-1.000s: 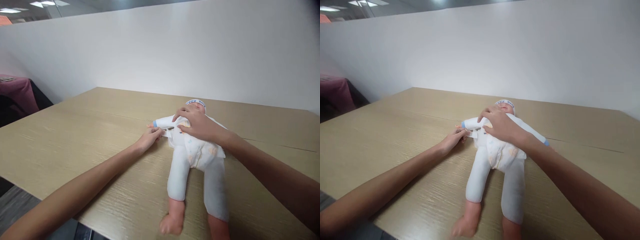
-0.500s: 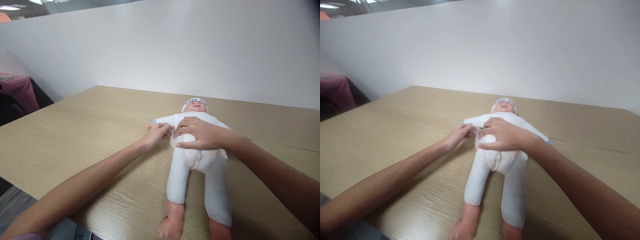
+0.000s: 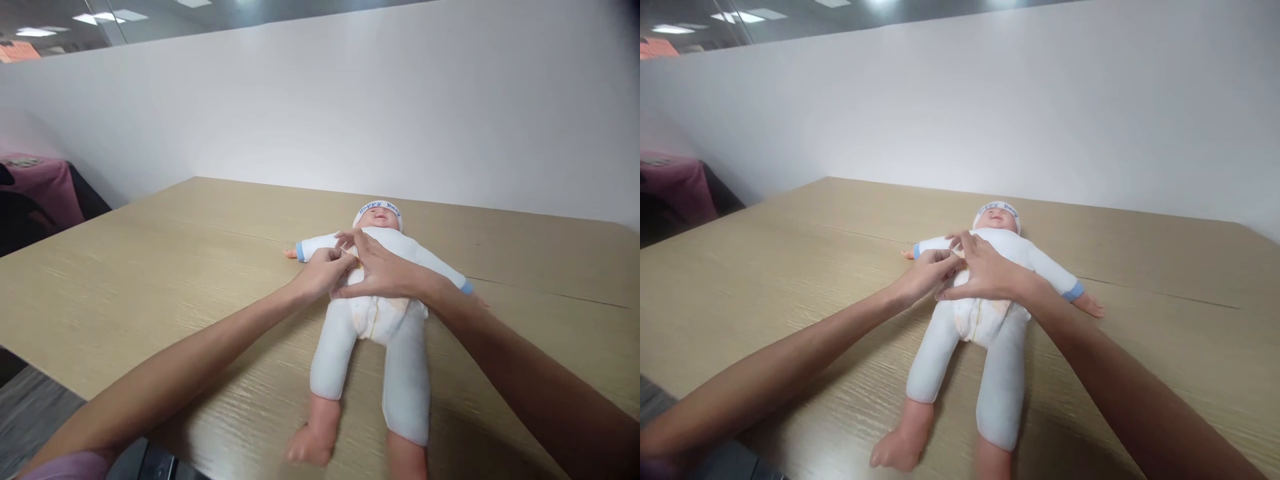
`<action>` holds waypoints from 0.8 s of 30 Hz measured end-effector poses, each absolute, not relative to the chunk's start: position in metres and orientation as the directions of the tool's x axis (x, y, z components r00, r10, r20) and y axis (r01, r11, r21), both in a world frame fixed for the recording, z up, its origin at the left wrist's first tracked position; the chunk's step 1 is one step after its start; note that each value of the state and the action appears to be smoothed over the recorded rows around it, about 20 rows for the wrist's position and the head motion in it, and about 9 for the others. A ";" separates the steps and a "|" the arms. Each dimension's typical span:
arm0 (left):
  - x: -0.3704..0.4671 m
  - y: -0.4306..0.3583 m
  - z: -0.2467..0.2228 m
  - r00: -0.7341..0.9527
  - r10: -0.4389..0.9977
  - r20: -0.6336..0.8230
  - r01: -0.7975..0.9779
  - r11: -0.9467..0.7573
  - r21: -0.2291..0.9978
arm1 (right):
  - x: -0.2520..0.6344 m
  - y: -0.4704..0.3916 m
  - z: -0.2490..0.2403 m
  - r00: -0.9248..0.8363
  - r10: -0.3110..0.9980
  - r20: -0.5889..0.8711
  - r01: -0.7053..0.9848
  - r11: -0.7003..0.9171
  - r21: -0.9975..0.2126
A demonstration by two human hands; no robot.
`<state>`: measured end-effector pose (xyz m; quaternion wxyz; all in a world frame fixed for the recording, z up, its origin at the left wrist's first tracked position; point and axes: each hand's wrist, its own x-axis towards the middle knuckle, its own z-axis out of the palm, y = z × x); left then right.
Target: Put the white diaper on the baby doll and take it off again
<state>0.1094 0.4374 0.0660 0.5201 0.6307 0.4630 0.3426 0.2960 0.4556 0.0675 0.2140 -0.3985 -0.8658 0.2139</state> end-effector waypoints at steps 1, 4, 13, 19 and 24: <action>0.112 0.437 0.067 0.326 0.944 -0.044 0.233 -0.035 0.972 | 0.297 0.456 0.066 -0.590 0.777 0.219 0.575 0.594 -0.562; 0.119 0.437 0.068 0.314 0.949 -0.033 0.267 -0.055 0.962 | 0.298 0.457 0.062 -0.587 0.770 0.252 0.538 0.603 -0.589; 0.105 0.448 0.056 0.470 0.877 0.095 0.206 -0.214 0.955 | 0.314 0.449 0.070 -0.527 0.704 0.476 0.427 0.704 -0.568; 0.097 0.449 0.043 0.548 0.826 0.133 0.068 -0.202 0.977 | 0.326 0.411 0.082 -0.219 0.760 0.612 0.638 0.586 -0.500; 0.104 0.447 0.038 0.453 0.860 0.233 0.067 -0.293 0.954 | 0.322 0.402 0.071 -0.136 0.898 0.419 0.692 0.389 -0.608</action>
